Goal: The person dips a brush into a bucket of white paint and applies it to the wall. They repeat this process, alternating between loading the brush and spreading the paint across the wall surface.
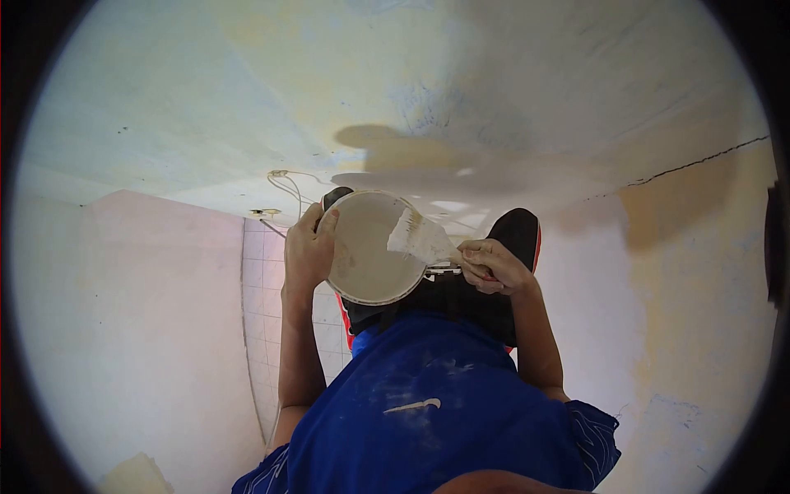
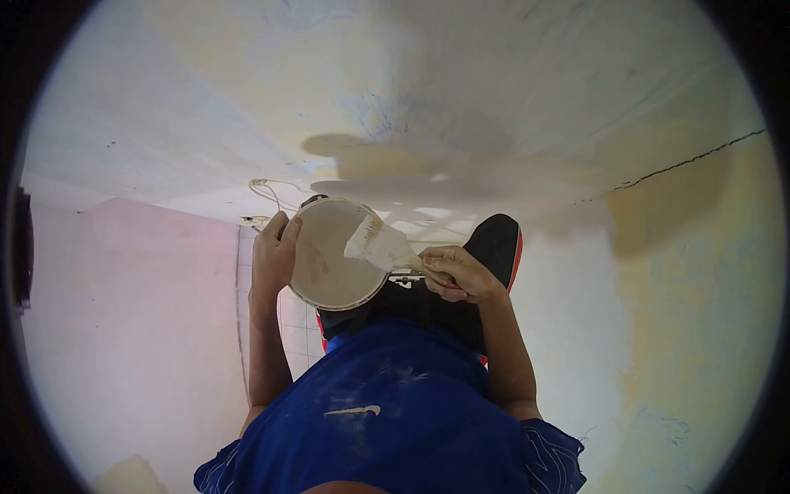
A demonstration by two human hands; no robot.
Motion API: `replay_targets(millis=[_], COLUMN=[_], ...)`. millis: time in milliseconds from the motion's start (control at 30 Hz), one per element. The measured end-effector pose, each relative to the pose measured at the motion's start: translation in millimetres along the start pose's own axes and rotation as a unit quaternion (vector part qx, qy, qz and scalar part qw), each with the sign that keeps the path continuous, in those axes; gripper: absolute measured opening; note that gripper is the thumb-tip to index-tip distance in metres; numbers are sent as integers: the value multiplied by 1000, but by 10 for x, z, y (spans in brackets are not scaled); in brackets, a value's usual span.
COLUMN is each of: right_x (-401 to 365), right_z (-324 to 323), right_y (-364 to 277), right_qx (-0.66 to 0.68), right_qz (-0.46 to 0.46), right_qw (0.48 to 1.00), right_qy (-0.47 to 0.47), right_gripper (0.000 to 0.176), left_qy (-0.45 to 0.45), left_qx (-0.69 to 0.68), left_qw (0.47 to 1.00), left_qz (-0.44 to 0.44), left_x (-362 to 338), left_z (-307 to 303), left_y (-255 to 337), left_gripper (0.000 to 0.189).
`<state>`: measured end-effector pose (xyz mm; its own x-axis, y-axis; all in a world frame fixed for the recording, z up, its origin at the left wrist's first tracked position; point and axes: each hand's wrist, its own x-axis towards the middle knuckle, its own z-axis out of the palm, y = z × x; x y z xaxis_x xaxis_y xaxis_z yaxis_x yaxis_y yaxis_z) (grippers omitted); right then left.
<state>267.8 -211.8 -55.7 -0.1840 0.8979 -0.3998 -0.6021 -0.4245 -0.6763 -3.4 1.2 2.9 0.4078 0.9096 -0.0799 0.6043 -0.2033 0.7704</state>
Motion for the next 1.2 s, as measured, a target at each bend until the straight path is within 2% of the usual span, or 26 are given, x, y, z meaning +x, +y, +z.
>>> replay_targets(millis=[133,200,233,300,333,400,433,500,533,600,800,1067,1200], right_x=[23,56,89,160,176,201,256,455,559,797,1300,1272,838], right_z=[40,91,77,69,61,142,124,1,-44,-167,-228,220,836], right_y=[137,167,189,185,164,48,81,250,363,613,889,320,-255], right_qx=[71,95,96,95,95,79,81,55,57,37,15,-35,-25], right_qz=[-21,-88,-92,-189,-192,-224,-227,-246,-248,-199,-154,-150,-230], right_qw=[997,990,989,977,976,967,966,947,946,934,913,884,885], right_qy=[-34,-61,-61,-34,-34,97,99,197,198,296,379,442,403], right_gripper=[31,30,30,27,27,20,20,15,15,15,20,22,20], left_qy=[4,9,14,18,15,10,12,12,13,14,7,6,2], left_qx=[15,29,18,8,1,-5,-8,-11,-25,-39,-76,-91,-91], left_qw=[1000,999,1000,1000,1000,1000,1000,1000,1000,999,997,996,996], left_qz=[6,11,14,19,13,9,6,5,3,3,-7,-3,-7], left_x=[-6,-18,-19,-35,-42,-65,-81,-98,-103,-108,-97,-82,-78], left_z=[-4,9,15,13,-3,-43,-63,-94,-110,-128,-148,-183,-190], left_y=[-43,-66,-79,-122,-157,-191,-197,-221,-248,-294,-466,-548,-532], left_gripper=[38,37,37,38,39,39,40,40,40,41,41,41,41])
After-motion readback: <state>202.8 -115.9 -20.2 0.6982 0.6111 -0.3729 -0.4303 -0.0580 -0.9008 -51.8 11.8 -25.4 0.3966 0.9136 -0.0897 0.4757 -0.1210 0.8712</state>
